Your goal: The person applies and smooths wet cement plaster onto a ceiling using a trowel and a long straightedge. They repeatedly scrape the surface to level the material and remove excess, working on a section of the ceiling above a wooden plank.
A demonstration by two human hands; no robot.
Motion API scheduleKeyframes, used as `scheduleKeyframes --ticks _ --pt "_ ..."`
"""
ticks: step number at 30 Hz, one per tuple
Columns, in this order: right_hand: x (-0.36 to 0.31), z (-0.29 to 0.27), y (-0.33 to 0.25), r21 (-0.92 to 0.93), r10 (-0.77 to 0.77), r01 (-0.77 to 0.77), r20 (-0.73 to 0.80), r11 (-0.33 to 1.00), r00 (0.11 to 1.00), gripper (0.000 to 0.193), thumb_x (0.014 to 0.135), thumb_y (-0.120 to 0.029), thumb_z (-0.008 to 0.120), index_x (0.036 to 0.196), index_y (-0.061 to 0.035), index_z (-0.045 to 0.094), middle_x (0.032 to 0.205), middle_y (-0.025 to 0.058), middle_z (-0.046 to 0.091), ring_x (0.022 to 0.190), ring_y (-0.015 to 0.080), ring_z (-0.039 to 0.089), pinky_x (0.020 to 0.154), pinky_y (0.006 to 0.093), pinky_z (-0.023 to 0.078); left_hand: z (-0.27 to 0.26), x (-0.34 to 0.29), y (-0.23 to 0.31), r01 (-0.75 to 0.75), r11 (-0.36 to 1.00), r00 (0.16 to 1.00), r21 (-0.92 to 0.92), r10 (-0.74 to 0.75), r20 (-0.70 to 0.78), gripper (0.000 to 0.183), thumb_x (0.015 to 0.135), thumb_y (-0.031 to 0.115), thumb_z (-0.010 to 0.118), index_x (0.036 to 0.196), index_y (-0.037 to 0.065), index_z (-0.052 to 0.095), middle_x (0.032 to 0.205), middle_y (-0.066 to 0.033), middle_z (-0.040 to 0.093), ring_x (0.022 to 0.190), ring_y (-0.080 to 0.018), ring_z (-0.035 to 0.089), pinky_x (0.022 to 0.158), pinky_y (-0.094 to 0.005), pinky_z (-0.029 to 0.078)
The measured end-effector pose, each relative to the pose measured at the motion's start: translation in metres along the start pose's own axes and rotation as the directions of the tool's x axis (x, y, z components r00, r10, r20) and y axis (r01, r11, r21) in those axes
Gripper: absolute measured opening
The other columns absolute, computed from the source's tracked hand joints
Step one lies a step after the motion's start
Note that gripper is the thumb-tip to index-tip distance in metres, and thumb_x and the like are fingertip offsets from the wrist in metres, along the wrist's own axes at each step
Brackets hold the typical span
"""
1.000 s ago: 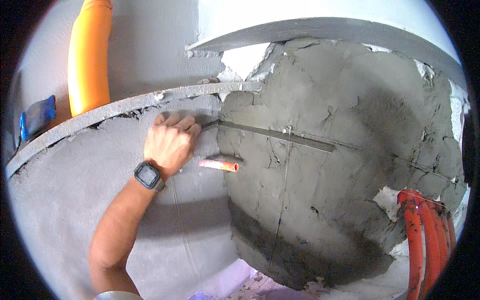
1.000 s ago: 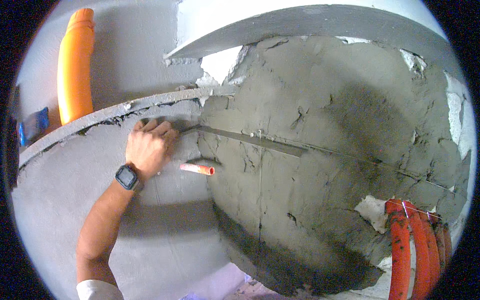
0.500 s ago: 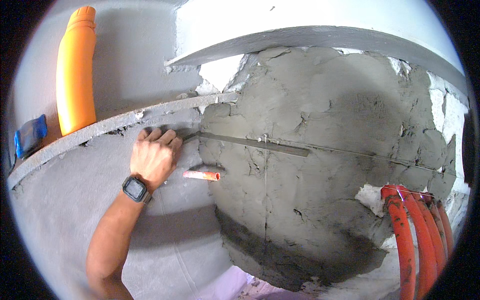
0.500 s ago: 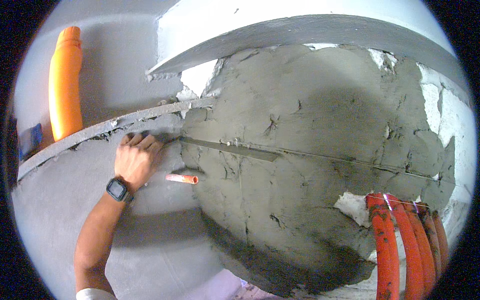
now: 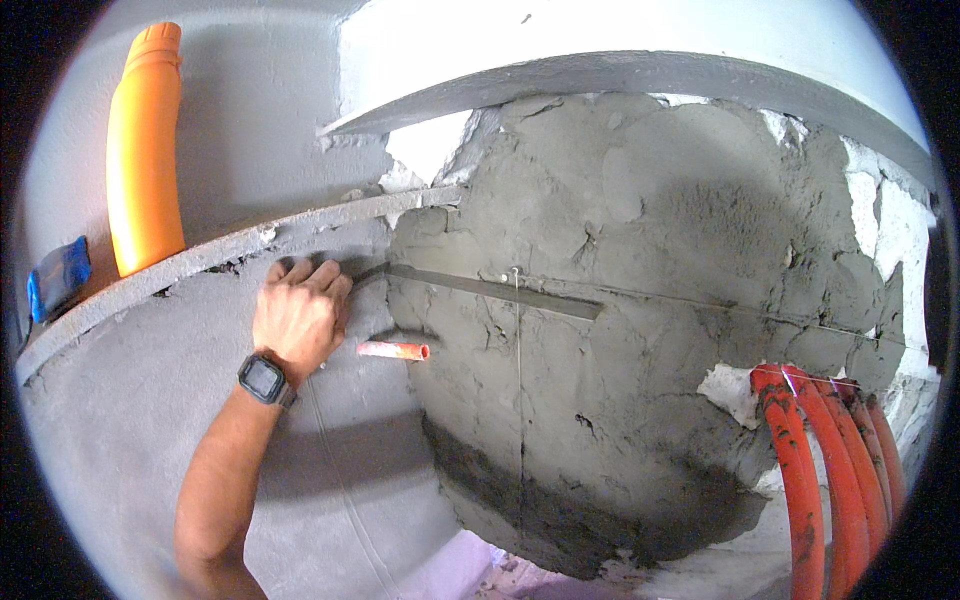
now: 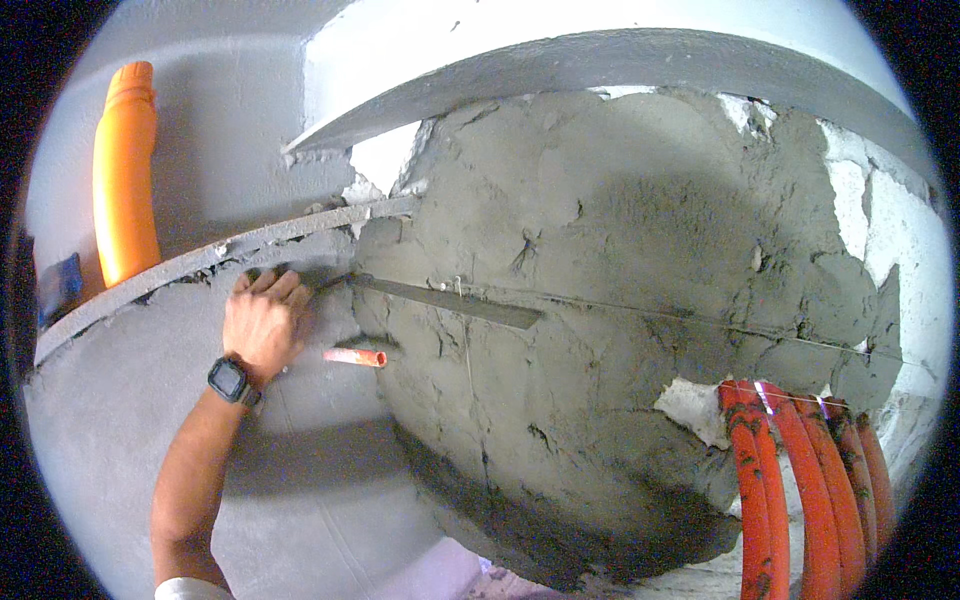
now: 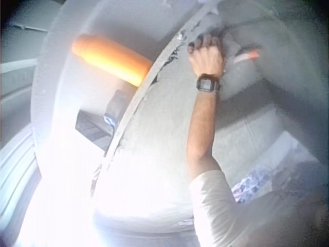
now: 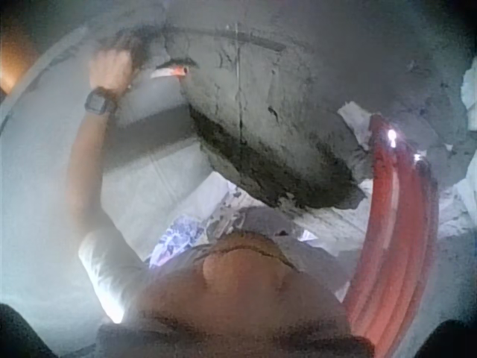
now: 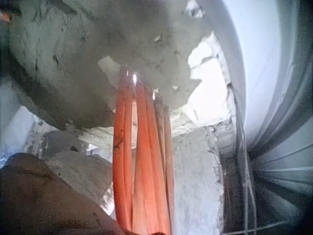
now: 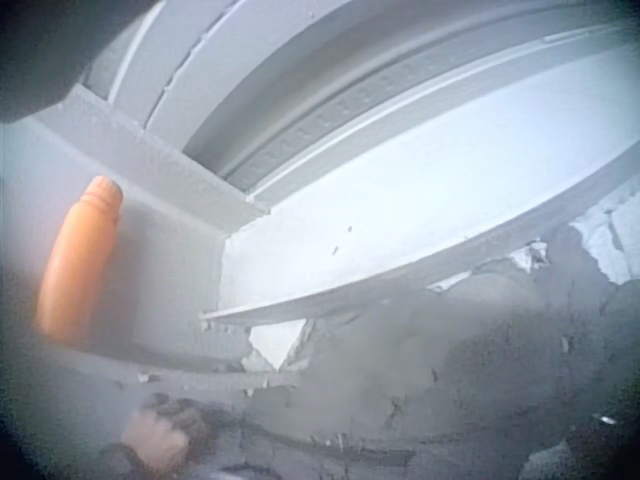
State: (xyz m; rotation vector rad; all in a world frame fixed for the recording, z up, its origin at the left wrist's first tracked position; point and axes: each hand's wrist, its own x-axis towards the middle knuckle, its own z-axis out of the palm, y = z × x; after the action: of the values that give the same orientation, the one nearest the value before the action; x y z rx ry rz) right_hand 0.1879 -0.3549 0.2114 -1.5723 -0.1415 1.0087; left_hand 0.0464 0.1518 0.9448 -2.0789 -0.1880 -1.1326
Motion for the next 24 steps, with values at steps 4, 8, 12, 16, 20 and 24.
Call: scheduleKeyframes --ticks 4,8,12,16,20,24 --pt "-0.002 0.000 0.003 -0.010 0.017 -0.016 0.024 1.000 1.000 0.029 0.093 -0.029 0.066 0.107 -0.0032 0.071 0.091 0.0121 0.073 0.080 0.0273 0.069 0.070 0.0410 0.056 -0.002 -0.002 -0.004 -0.023 1.000 0.998 0.010 0.023 0.052 0.017 0.082 0.023 0.072 0.095 0.012 0.071 0.097 -0.0037 0.065 0.096 -0.0248 0.064 0.085 -0.0419 0.048" --pt "-0.007 -0.001 0.006 -0.017 0.028 -0.028 0.037 0.999 0.999 0.029 0.093 -0.029 0.066 0.106 -0.0031 0.071 0.091 0.0121 0.072 0.079 0.0271 0.069 0.070 0.0409 0.056 0.000 0.000 -0.004 -0.038 0.999 0.999 0.030 0.038 0.028 0.016 0.079 0.022 0.071 0.091 0.012 0.069 0.095 -0.0031 0.064 0.098 -0.0227 0.063 0.087 -0.0415 0.048" --pt "-0.009 -0.002 0.009 -0.019 0.032 -0.031 0.044 0.999 0.999 0.029 0.093 -0.029 0.066 0.106 -0.0029 0.070 0.090 0.0121 0.072 0.078 0.0268 0.069 0.069 0.0407 0.056 -0.001 -0.002 -0.001 -0.026 1.000 1.000 0.011 0.026 0.002 0.016 0.077 0.019 0.071 0.091 0.011 0.069 0.096 -0.0027 0.063 0.102 -0.0224 0.062 0.088 -0.0417 0.048" --pt "-0.010 0.000 0.011 -0.019 0.033 -0.032 0.052 0.999 0.998 0.029 0.094 -0.029 0.066 0.106 -0.0028 0.070 0.089 0.0121 0.072 0.077 0.0266 0.069 0.069 0.0406 0.056 -0.003 -0.001 -0.004 -0.039 0.999 0.999 0.018 0.039 -0.017 0.016 0.081 0.019 0.071 0.094 0.011 0.072 0.093 -0.0027 0.064 0.094 -0.0240 0.062 0.081 -0.0416 0.049" --pt "-0.011 0.001 0.015 -0.024 0.035 -0.034 0.058 0.999 0.998 0.030 0.094 -0.029 0.066 0.106 -0.0026 0.070 0.089 0.0121 0.072 0.076 0.0264 0.069 0.068 0.0404 0.056 -0.001 -0.001 -0.003 -0.038 0.999 0.999 0.022 0.039 -0.030 0.016 0.081 0.019 0.071 0.095 0.011 0.072 0.092 -0.0026 0.064 0.093 -0.0243 0.061 0.080 -0.0414 0.049" --pt "-0.013 0.001 0.020 -0.031 0.041 -0.039 0.060 0.999 0.997 0.030 0.094 -0.029 0.066 0.106 -0.0025 0.069 0.088 0.0121 0.072 0.075 0.0261 0.068 0.068 0.0403 0.056 -0.003 -0.002 -0.003 -0.034 0.999 0.999 0.029 0.034 -0.013 0.016 0.080 0.019 0.071 0.095 0.011 0.072 0.092 -0.0022 0.063 0.093 -0.0242 0.060 0.080 -0.0410 0.049"
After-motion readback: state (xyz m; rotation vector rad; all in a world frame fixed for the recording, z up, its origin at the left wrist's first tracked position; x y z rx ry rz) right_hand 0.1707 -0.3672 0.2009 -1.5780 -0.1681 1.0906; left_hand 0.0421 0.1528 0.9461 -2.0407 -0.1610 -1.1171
